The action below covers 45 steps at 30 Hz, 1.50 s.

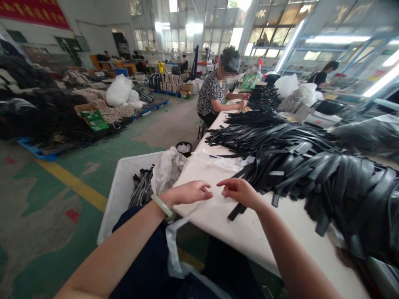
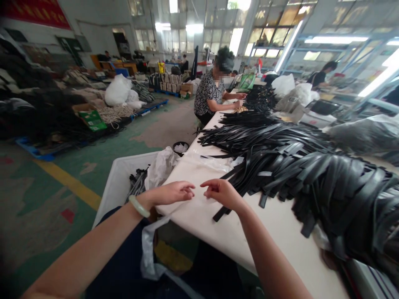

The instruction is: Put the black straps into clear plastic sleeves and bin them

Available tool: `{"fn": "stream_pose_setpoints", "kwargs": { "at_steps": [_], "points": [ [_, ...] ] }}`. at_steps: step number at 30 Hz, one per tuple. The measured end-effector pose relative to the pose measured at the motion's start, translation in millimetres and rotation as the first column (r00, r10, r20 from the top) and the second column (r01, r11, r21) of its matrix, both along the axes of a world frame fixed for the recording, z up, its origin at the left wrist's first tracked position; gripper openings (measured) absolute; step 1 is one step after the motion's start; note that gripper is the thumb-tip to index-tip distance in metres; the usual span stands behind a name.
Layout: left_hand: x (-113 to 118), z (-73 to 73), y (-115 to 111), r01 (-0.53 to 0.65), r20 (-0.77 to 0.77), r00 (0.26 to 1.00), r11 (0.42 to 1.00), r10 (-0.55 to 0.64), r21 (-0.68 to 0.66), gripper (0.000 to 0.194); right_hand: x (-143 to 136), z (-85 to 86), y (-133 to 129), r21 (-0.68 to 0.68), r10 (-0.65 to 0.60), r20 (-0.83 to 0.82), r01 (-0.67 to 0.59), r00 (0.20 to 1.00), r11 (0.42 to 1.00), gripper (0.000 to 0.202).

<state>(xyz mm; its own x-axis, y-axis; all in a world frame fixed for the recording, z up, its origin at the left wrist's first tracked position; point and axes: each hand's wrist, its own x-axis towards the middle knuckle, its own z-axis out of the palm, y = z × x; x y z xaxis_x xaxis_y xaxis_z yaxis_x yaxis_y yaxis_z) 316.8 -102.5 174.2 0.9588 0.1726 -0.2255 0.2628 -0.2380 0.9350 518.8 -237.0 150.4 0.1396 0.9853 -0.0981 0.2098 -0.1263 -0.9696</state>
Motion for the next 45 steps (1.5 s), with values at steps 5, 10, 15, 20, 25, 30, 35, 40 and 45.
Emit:
{"fn": "stream_pose_setpoints", "kwargs": {
  "at_steps": [5,10,15,20,25,30,35,40,45],
  "points": [
    [56,-43.8,-4,-0.287,0.052,0.953,0.942,0.300,-0.175,0.026,13,-11.8,39,0.107,-0.072,-0.225,0.098,0.972,0.989,0.046],
    [73,-66.7,11,-0.532,0.131,0.830,0.840,0.542,-0.105,0.012,15,-51.4,53,0.134,-0.188,-0.440,0.271,0.878,0.953,0.055],
    [85,-65.2,20,-0.543,0.147,0.832,0.840,0.535,0.011,0.012,9,-82.4,59,0.082,-0.299,-0.472,0.379,0.829,0.922,0.044],
    [93,-54.1,21,-0.465,0.127,0.885,0.864,0.448,0.192,0.023,19,-86.9,62,0.116,-0.431,-0.383,0.505,0.817,0.855,0.029],
    [91,-57.8,28,-0.462,0.118,0.886,0.838,0.447,0.290,0.024,14,-80.6,56,0.130,-0.412,-0.253,0.453,0.875,0.882,0.026],
    [83,-58.8,25,-0.556,0.186,0.825,0.825,0.533,0.100,0.032,-6,-75.4,53,0.153,-0.253,-0.248,0.295,0.935,0.943,0.018],
    [71,-58.0,28,-0.571,0.231,0.812,0.813,0.537,0.118,0.012,-13,-75.1,54,0.200,-0.155,-0.304,0.222,0.940,0.954,0.029],
    [58,-57.7,37,-0.619,0.216,0.782,0.769,0.584,0.160,0.009,25,-76.0,46,0.228,-0.223,0.429,0.133,0.875,0.964,0.047],
    [46,-60.8,45,-0.643,0.213,0.754,0.765,0.621,0.045,0.006,73,-76.8,36,0.154,-0.265,0.726,0.226,0.634,0.962,0.036]
  ]
}}
